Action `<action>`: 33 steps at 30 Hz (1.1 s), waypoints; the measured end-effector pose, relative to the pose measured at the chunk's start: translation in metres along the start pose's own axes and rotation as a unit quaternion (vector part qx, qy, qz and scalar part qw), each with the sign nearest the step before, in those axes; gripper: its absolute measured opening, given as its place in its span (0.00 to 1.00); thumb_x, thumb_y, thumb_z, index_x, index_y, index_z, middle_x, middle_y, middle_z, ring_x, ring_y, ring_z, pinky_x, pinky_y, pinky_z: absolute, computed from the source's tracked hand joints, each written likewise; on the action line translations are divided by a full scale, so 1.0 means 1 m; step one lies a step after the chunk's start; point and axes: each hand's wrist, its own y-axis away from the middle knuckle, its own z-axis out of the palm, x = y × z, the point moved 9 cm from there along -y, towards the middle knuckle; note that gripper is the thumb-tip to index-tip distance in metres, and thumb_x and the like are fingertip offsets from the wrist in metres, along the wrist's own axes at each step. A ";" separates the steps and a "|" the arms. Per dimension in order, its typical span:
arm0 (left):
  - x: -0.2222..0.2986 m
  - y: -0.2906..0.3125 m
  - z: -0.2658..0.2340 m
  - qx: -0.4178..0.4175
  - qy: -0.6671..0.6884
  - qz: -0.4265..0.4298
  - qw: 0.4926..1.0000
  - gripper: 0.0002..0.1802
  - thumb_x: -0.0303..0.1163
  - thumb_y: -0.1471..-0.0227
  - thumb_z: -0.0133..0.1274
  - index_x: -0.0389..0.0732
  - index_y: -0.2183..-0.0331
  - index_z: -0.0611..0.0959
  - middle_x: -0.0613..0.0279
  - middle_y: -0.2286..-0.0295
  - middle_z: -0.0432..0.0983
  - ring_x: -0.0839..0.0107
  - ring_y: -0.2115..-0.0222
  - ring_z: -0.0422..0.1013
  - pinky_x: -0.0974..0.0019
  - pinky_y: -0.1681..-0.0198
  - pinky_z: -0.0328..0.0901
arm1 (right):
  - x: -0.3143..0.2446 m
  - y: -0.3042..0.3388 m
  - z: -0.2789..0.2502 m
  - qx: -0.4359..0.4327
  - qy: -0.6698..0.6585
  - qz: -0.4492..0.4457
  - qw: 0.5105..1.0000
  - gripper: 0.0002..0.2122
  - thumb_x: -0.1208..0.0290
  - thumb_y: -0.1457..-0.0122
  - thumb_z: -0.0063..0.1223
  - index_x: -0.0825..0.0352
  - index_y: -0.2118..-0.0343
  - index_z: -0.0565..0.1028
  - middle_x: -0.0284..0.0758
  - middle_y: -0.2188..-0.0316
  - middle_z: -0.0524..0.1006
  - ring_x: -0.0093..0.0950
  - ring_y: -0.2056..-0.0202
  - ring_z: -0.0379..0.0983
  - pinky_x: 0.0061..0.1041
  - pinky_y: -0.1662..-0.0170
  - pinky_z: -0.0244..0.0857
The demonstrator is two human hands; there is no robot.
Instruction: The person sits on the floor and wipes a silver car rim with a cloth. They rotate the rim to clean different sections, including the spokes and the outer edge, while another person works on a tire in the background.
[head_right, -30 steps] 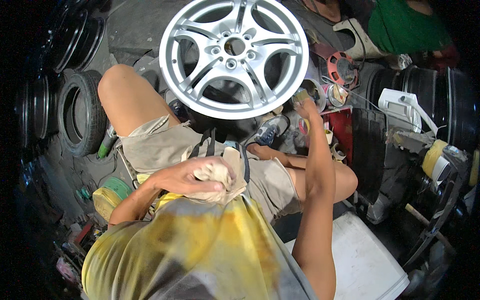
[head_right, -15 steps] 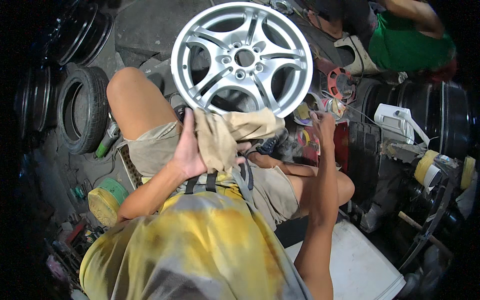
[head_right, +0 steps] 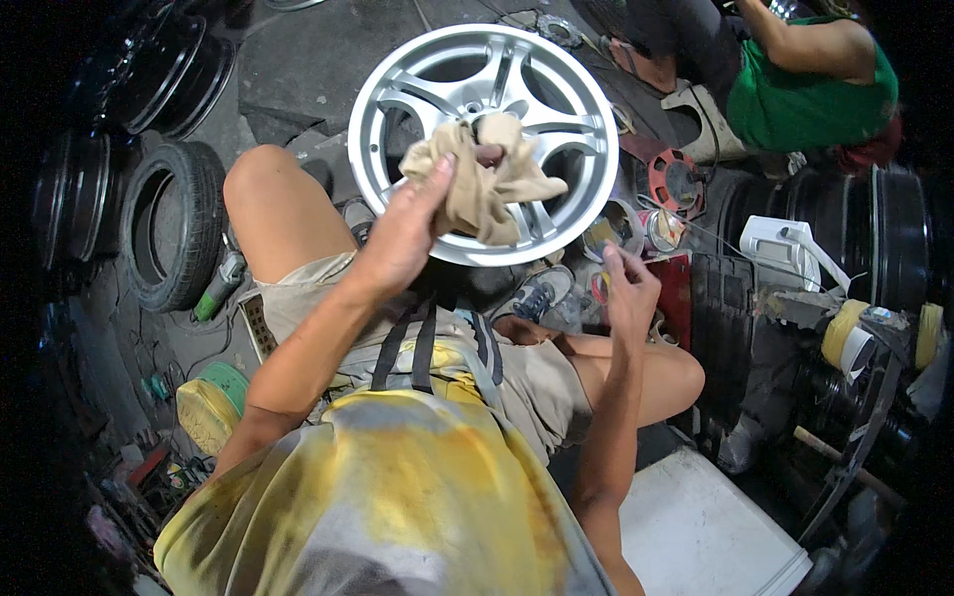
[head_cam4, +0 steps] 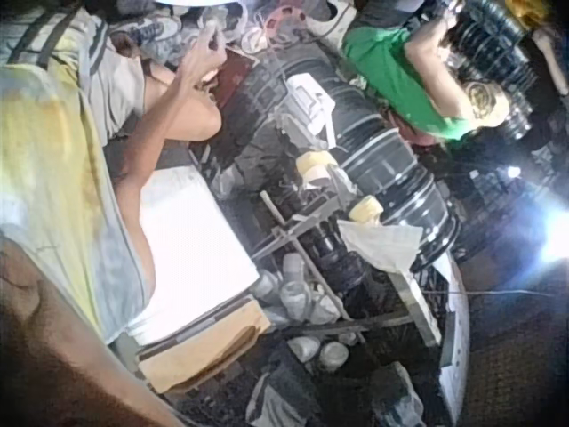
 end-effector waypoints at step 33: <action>-0.076 -0.001 -0.028 0.121 -0.411 0.160 0.889 0.16 0.36 0.37 0.50 0.34 0.54 0.76 0.44 0.58 0.68 0.45 0.59 0.69 0.52 0.54 0.66 | -0.051 0.079 0.181 -0.173 -0.514 0.128 0.831 0.20 0.65 0.28 0.45 0.73 0.40 0.67 0.33 0.42 0.71 0.27 0.40 0.64 0.30 0.36 0.54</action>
